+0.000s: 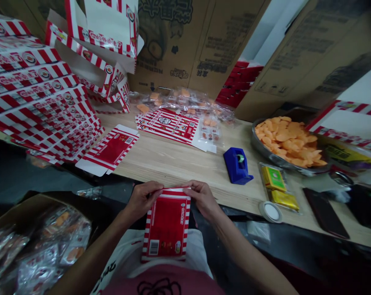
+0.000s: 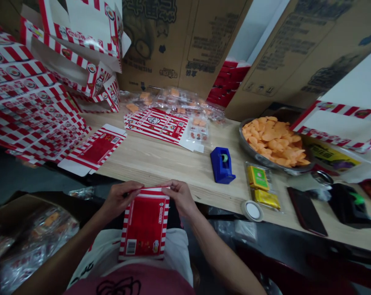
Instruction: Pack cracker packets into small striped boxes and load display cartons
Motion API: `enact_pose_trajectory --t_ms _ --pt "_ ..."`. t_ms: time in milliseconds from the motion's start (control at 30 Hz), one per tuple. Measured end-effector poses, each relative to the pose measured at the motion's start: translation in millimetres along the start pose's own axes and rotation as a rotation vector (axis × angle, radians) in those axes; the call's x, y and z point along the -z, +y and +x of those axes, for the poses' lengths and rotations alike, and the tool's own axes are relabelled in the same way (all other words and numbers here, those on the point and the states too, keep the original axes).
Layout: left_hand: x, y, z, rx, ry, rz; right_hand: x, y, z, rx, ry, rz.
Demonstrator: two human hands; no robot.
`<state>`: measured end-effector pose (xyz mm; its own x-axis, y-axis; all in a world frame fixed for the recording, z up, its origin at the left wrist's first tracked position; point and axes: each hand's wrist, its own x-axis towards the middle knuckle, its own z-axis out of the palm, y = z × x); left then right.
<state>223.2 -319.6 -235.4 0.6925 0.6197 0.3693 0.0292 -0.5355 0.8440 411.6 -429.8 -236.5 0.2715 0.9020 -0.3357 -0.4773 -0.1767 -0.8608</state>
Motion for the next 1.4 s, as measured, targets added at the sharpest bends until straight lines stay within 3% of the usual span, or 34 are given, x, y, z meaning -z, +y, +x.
enact_pose_trajectory --t_ms 133,333,533,767,967,1033,1067,1200,1233,1300,1400 --pt "-0.1 0 1 0.045 0.031 -0.094 -5 -13 4 -0.07 0.046 0.014" --pt "-6.9 -5 -5 0.304 0.102 -0.479 -11 -20 11 -0.06 0.014 -0.112" --pt "-14.8 -8 -11 0.41 0.148 -0.611 -13 -6 6 0.147 0.084 -0.239" --pt "-21.7 -13 -11 0.413 0.13 -0.612 7 16 -10 0.403 0.031 -0.448" --pt "-24.1 -12 -7 0.529 0.063 -0.686 10 25 -22 0.369 0.088 -0.445" --pt "-22.6 -9 -2 0.604 0.085 -0.669 26 14 -23 0.381 0.132 -0.47" --pt "-22.0 -8 0 0.662 0.092 -0.67 40 5 -23 0.42 0.226 -0.493" --pt "-24.1 -6 11 0.905 0.049 -0.726 122 -44 -24 0.602 0.888 -0.534" --pt "-25.8 -5 12 0.927 0.037 -0.736 141 -55 -24 0.592 0.983 -0.52" --pt "-29.6 -1 13 0.922 0.042 -0.746 170 -71 -20 0.505 0.99 -0.487" --pt "-33.5 4 13 0.893 0.054 -0.753 185 -77 -9 0.36 0.843 -0.439"
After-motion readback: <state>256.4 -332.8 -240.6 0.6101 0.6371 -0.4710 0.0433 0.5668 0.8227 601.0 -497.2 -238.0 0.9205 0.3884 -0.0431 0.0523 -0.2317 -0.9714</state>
